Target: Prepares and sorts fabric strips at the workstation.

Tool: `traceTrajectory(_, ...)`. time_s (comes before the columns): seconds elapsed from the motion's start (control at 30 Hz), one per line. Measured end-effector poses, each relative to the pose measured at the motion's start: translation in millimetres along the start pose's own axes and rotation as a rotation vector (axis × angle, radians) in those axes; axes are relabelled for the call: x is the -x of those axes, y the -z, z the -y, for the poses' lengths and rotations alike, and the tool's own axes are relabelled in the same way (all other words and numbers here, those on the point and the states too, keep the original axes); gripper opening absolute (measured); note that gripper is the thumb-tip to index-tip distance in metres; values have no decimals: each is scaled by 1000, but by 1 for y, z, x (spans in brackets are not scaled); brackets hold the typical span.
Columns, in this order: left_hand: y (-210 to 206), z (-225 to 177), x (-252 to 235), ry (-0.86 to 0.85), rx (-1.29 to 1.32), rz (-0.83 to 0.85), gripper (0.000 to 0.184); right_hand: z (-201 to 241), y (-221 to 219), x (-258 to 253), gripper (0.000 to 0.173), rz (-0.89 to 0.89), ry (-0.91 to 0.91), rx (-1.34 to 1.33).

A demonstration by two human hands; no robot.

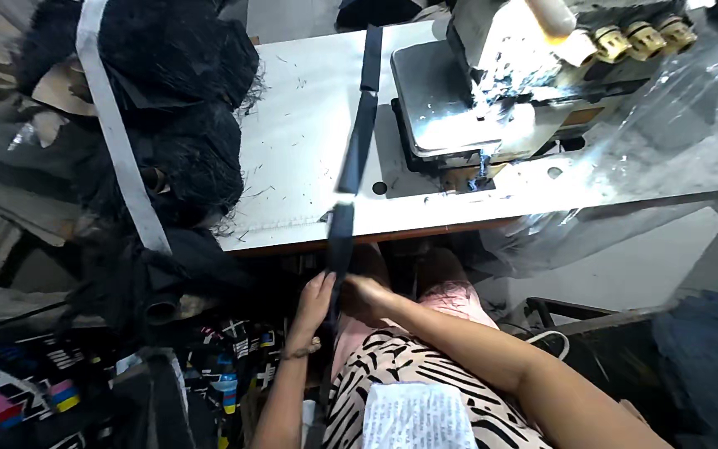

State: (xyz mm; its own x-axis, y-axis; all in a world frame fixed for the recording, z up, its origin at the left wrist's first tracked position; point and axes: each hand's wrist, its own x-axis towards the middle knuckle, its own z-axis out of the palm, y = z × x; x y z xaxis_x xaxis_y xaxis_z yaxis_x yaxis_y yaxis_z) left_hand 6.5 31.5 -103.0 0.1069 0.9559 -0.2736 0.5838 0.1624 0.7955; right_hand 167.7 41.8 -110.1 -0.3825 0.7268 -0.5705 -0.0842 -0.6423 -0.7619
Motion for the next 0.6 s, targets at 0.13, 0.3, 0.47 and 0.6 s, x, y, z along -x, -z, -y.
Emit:
traceTrajectory(0.13, 17, 101, 25, 538, -691, 430, 45, 16, 18, -14, 66, 145, 244, -62)
traceTrajectory(0.3, 47, 61, 35, 201, -153, -20, 116, 16, -24, -26, 46, 206, 353, 108)
traceTrajectory(0.47, 31, -11, 20, -214, 430, -275, 62, -13, -19, -24, 33, 395, 331, 604)
traceTrajectory(0.6, 16, 17, 22, -13, 63, -81, 29, -13, 7, -4, 54, 456, 109, 548)
